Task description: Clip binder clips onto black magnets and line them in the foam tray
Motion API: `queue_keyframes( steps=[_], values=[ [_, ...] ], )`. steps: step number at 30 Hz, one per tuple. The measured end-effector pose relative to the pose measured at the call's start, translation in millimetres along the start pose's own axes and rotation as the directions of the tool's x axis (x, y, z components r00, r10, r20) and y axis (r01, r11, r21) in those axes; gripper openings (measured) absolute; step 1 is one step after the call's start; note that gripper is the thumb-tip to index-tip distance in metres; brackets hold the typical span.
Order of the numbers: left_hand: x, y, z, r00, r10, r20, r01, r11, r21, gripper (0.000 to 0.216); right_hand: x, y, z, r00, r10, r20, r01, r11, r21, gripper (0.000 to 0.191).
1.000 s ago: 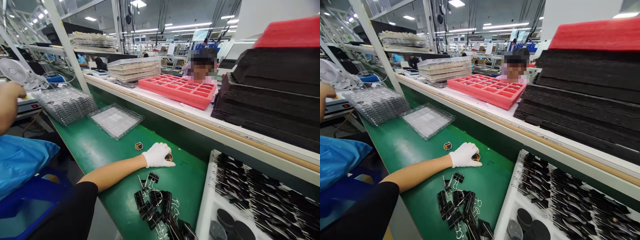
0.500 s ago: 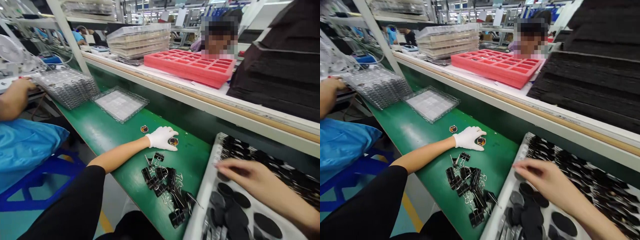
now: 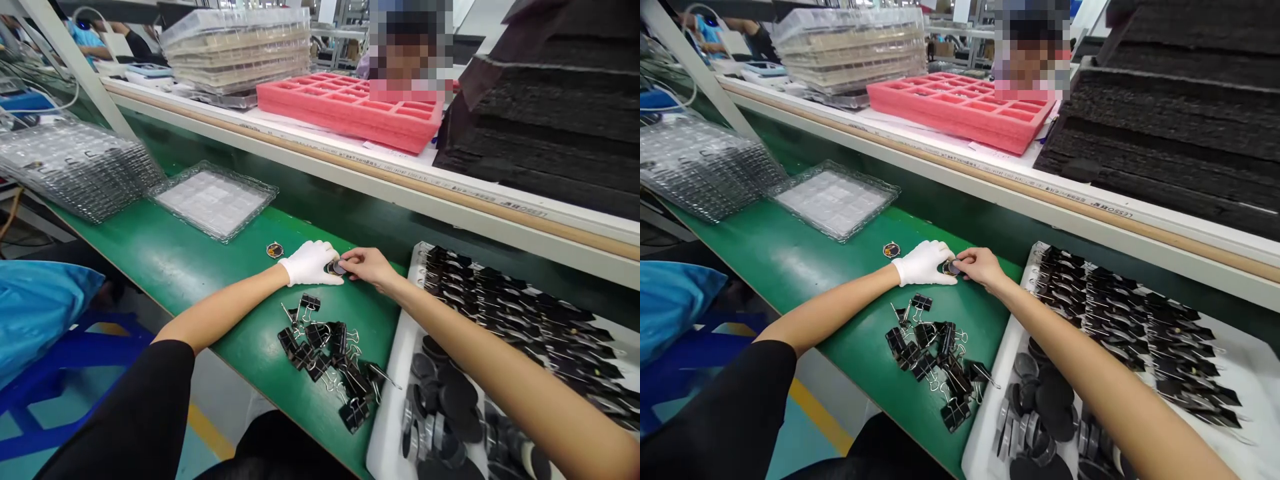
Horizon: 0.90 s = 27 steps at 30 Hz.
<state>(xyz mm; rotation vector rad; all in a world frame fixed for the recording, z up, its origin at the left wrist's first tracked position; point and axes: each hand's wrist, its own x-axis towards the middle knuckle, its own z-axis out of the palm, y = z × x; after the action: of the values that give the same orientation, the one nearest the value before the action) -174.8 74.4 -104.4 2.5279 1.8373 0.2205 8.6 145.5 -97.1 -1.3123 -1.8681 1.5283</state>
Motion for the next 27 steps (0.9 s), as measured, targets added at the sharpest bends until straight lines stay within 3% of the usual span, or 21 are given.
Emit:
queue_keyframes(
  steps=[2,6,9,12,14,15,18,22,25,27],
  values=[
    [0,0,0,1.0,0.006,0.002,-0.006,1.0,-0.009,0.052,4,0,0,0.999,-0.046,-0.001,0.045,0.98,-0.195,0.025],
    [1,0,0,1.0,0.0,0.003,0.0,1.0,-0.02,0.052,5,-8,-2,0.996,-0.075,0.056,0.093,0.845,-0.527,0.032],
    [2,2,0,1.0,-0.01,0.009,0.01,1.0,0.017,0.047,-14,-20,0,0.978,-0.185,0.094,0.203,0.769,-0.606,0.033],
    [1,7,-1,0.997,-0.072,0.012,0.071,0.993,0.09,0.039,-49,-31,12,0.87,-0.331,0.365,0.49,0.662,-0.567,0.027],
    [-1,10,-2,0.988,-0.153,-0.022,0.155,0.98,0.122,0.044,-70,-36,24,0.794,-0.304,0.526,0.588,0.6,-0.541,0.021],
    [-2,10,-3,0.981,-0.189,-0.051,0.194,0.973,0.125,0.051,-78,-38,29,0.78,-0.271,0.564,0.601,0.575,-0.555,0.02],
    [-9,6,-9,0.988,-0.139,-0.069,0.146,0.984,0.098,0.073,-85,-38,34,0.795,-0.242,0.556,0.597,0.475,-0.647,0.024],
    [-14,-7,-17,0.995,0.066,0.069,-0.069,0.997,0.046,0.068,-73,-34,4,0.806,-0.28,0.521,0.59,0.323,-0.74,0.035],
    [-12,-11,-17,0.997,0.026,0.073,-0.028,0.999,0.032,0.053,-59,-23,-29,0.812,-0.267,0.518,0.579,0.259,-0.773,0.038],
    [-9,-10,-14,0.999,-0.021,0.03,0.02,0.999,0.044,0.052,-49,-14,-47,0.819,-0.279,0.501,0.568,0.273,-0.777,0.04]
  ],
)
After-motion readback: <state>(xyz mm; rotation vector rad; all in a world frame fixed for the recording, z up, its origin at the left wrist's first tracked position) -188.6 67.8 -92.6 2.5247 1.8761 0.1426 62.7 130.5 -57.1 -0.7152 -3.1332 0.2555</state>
